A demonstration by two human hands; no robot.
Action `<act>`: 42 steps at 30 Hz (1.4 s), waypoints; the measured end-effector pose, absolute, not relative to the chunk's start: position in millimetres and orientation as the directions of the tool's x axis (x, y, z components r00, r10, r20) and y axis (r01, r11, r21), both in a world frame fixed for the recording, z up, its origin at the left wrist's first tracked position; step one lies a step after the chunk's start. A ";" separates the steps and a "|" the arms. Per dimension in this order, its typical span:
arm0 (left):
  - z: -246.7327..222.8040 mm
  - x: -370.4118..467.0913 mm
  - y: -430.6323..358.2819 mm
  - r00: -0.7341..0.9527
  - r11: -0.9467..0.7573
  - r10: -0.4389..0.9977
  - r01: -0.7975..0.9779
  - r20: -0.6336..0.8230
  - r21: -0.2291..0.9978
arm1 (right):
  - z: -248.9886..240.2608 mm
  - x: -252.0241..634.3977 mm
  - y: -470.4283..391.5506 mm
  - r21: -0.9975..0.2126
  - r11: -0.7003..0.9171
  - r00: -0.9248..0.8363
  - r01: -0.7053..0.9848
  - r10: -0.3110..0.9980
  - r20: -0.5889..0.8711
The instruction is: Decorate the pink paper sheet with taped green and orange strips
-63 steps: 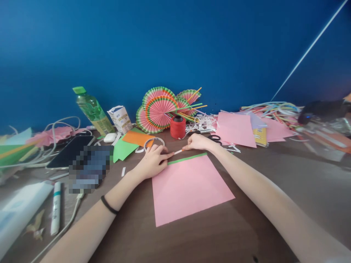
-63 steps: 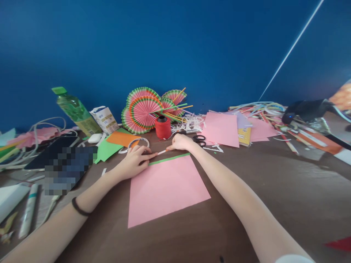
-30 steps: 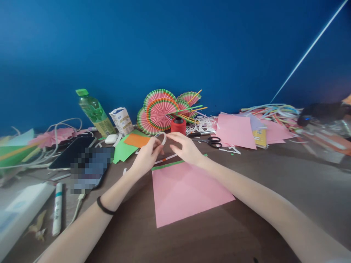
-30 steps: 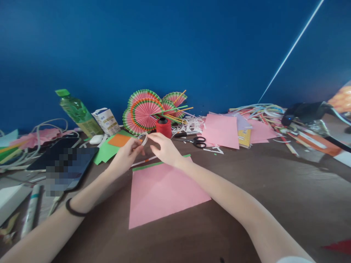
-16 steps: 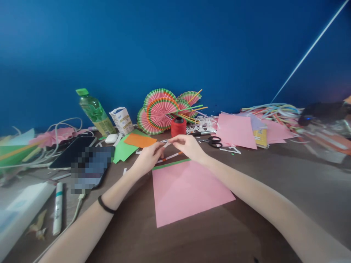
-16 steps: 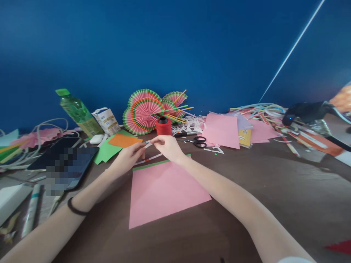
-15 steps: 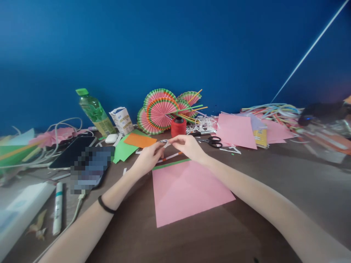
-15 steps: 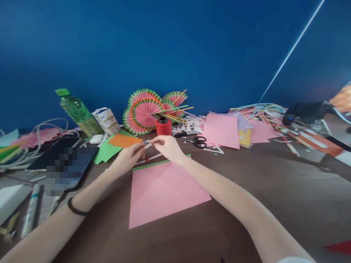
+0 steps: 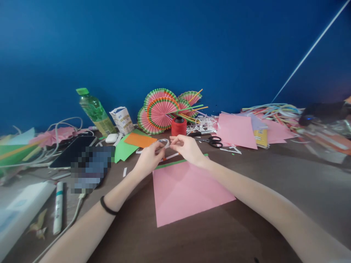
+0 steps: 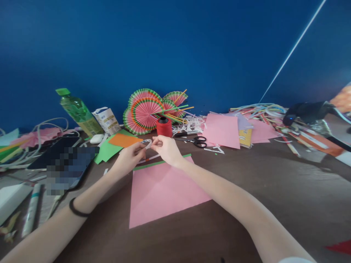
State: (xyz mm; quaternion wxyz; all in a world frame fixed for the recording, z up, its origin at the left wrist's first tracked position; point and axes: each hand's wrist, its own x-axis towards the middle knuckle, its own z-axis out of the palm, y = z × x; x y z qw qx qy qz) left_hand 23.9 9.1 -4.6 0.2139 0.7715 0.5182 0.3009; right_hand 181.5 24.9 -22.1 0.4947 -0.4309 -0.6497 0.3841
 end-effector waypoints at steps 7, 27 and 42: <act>-4.8 21.9 9.4 0.272 -0.359 0.933 0.622 0.237 0.696 | -24.6 179.6 20.9 -0.912 0.350 -0.200 0.213 0.929 0.310; -8.9 17.1 19.2 0.324 -0.343 0.920 0.388 0.221 0.856 | -22.2 187.6 17.8 -0.727 0.597 -0.417 0.340 0.788 0.452; -8.5 13.7 22.4 0.128 -0.287 0.958 0.371 0.258 0.883 | -21.5 188.1 16.5 -0.806 0.546 -0.386 0.229 0.811 0.440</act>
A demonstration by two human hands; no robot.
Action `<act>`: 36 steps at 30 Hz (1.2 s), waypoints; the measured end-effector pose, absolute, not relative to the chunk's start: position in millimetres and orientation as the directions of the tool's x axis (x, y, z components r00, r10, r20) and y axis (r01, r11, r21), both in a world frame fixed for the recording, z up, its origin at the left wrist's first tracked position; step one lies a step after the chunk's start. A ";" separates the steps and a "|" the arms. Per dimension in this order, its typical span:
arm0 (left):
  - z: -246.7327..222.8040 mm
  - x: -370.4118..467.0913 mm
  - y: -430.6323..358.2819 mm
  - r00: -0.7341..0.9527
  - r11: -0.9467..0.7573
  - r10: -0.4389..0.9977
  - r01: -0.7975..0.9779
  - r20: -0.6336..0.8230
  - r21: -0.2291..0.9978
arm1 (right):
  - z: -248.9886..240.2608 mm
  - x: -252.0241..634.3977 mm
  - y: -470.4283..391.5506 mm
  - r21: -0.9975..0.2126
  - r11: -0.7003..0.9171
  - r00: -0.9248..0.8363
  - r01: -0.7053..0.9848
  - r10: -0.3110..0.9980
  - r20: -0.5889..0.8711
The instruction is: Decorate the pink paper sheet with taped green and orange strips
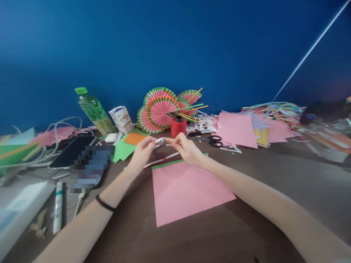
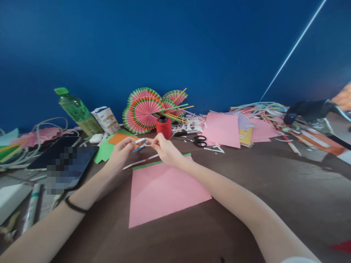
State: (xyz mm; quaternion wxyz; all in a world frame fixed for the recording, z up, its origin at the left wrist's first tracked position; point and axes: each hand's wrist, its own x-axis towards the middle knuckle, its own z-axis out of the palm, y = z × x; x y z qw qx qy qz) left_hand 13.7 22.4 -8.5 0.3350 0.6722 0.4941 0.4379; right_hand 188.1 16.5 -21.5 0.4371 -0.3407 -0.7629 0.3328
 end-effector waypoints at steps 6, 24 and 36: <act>-6.8 5.7 27.5 0.170 -0.331 0.922 0.813 0.348 0.479 | -7.8 208.2 37.7 -0.912 0.355 -0.399 0.204 0.881 0.254; -29.7 23.8 18.8 0.655 -0.707 0.699 0.694 0.288 0.137 | -16.2 267.3 72.8 -0.781 0.043 -0.327 0.623 0.922 -0.210; -40.5 29.3 12.9 0.716 -0.734 0.679 0.667 0.163 0.127 | -12.4 255.8 66.7 -0.705 0.072 -0.342 0.706 0.906 -0.251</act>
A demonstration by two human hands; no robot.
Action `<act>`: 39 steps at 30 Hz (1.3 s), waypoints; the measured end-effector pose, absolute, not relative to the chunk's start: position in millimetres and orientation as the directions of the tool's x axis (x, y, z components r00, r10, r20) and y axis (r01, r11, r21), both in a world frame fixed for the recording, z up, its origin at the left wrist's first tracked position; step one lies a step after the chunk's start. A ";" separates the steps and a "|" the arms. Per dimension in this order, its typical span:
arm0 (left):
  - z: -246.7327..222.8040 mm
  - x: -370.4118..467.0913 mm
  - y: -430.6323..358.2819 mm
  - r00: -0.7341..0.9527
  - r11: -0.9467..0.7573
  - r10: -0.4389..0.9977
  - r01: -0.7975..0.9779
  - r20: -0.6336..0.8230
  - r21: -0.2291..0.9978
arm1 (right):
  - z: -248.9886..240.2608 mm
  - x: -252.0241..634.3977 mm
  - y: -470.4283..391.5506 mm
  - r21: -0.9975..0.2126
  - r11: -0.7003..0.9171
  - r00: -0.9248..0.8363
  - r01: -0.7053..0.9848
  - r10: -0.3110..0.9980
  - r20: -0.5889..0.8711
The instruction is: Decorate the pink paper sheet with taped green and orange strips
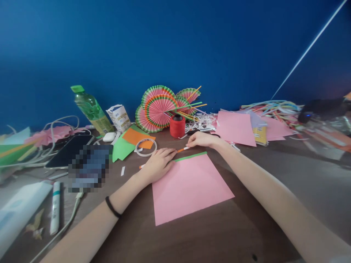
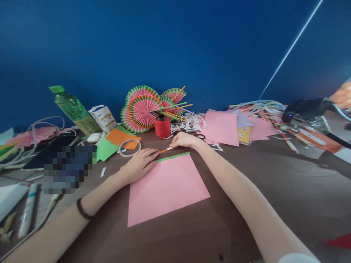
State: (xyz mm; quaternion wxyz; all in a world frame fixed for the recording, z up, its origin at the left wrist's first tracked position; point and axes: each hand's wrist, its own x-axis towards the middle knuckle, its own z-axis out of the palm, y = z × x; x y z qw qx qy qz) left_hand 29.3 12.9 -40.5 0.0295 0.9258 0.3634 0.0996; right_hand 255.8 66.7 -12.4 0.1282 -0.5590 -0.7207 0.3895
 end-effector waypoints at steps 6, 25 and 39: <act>-41.4 30.2 12.6 0.714 -0.731 0.682 0.668 0.160 0.137 | -12.9 252.7 64.9 -0.678 0.072 -0.304 0.732 0.925 -0.229; -42.4 29.5 12.6 0.709 -0.727 0.687 0.672 0.160 0.139 | -14.2 248.9 65.7 -0.613 0.095 -0.286 0.785 0.933 -0.220; -42.4 30.1 12.7 0.702 -0.721 0.693 0.677 0.163 0.146 | -18.4 247.3 65.8 -0.562 0.112 -0.260 0.820 0.946 -0.192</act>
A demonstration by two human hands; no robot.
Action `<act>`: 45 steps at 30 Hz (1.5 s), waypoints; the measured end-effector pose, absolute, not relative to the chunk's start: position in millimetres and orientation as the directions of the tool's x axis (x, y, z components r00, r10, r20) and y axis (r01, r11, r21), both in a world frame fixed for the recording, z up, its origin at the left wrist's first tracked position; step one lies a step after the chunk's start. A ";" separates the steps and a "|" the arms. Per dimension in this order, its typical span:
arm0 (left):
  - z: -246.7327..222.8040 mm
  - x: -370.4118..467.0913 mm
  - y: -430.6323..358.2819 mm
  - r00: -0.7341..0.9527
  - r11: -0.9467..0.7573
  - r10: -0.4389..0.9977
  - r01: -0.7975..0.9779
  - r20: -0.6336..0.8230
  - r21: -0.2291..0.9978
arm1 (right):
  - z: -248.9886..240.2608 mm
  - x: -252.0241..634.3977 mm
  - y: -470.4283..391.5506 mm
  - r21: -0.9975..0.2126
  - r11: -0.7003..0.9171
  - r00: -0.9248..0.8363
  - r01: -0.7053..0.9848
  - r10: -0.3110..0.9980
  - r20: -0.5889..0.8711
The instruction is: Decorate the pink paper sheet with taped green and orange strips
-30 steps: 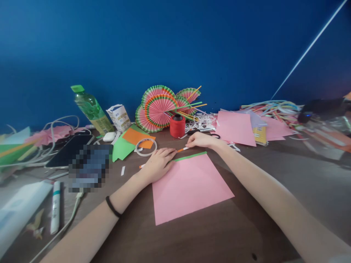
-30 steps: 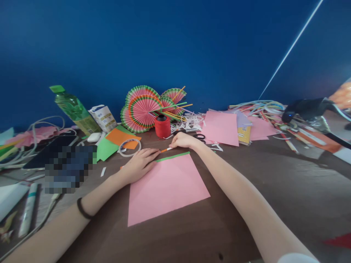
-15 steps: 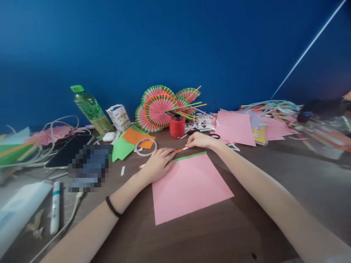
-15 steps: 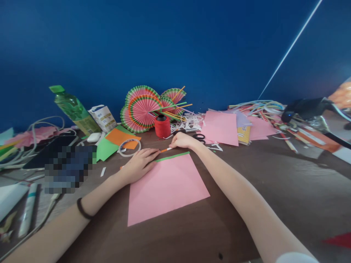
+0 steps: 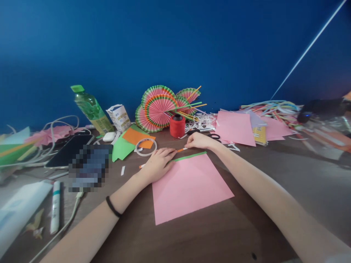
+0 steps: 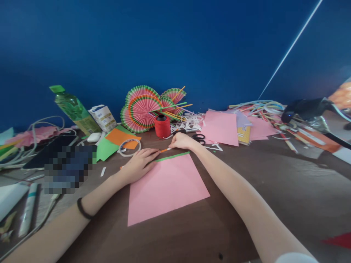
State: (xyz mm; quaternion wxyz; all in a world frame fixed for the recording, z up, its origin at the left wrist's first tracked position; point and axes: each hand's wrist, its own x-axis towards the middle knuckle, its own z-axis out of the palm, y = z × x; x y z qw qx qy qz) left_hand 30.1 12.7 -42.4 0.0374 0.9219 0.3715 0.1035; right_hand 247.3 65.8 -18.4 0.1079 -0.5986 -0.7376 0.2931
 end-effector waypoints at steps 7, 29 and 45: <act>-42.8 30.1 12.9 0.711 -0.732 0.681 0.666 0.175 0.146 | -28.4 247.5 69.4 -0.503 0.138 -0.196 0.853 0.978 -0.065; -40.8 29.5 10.3 0.671 -0.724 0.688 0.663 0.276 0.191 | -28.8 255.1 68.8 -0.697 0.378 -0.521 0.610 0.853 0.007; -19.5 32.7 9.7 0.515 -0.591 0.804 0.639 0.297 0.492 | 4.2 226.6 39.0 -0.842 0.293 -0.631 0.454 0.773 -0.071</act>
